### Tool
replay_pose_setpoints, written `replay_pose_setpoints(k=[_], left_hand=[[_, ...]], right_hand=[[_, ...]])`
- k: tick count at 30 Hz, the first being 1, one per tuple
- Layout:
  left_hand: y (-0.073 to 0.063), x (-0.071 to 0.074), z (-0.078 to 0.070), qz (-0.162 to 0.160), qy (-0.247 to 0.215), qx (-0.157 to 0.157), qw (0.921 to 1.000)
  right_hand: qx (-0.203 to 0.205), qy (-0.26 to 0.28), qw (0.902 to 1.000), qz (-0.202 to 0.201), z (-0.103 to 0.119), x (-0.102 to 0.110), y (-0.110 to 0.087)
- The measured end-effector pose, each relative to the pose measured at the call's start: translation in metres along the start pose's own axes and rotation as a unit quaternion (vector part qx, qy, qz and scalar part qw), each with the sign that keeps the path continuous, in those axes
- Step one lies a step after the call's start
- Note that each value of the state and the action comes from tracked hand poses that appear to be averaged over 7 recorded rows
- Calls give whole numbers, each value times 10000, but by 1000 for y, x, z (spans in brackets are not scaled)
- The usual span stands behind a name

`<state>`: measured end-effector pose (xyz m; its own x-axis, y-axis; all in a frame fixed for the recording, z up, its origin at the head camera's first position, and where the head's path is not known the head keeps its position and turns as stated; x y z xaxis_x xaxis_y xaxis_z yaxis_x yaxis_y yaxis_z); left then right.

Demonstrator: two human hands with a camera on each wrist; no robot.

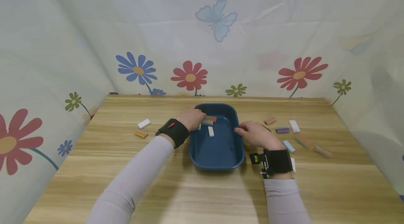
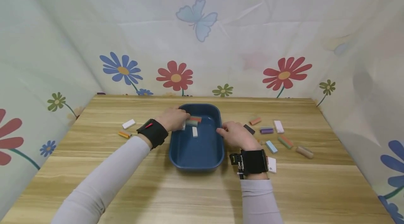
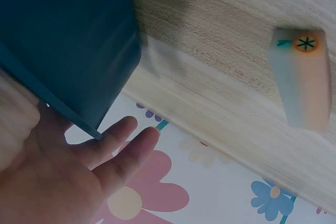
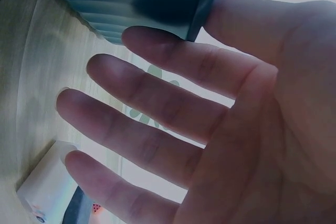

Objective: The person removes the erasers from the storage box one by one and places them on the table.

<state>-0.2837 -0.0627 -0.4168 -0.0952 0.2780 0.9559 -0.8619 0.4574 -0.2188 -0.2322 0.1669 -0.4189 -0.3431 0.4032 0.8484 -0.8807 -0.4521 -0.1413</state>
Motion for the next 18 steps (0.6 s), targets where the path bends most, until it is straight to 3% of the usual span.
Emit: replay_pose_setpoints(k=[7, 13, 18], left_hand=[[0, 0, 5, -233, -67, -166, 9996], [-19, 20, 16, -771, -532, -393, 9948], [-34, 30, 39, -1101, -811, -327, 9901]], right_hand=[[18, 70, 10000, -33, -1, 0, 1], [11, 41, 10000, -53, -2, -2, -1], [20, 51, 9999, -116, 0, -4, -4]])
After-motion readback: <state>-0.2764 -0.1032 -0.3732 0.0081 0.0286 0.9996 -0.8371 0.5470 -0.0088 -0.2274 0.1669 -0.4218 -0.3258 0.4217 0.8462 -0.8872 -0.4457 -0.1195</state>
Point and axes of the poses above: each hand's wrist, its own y-axis towards the middle knuckle, its own x-axis out of the back of the hand, z = x × y, the point moved 2 cm from there along y, towards the middle knuckle, and after that the axes turned 5 degrees about z, right-handed, at the moved point
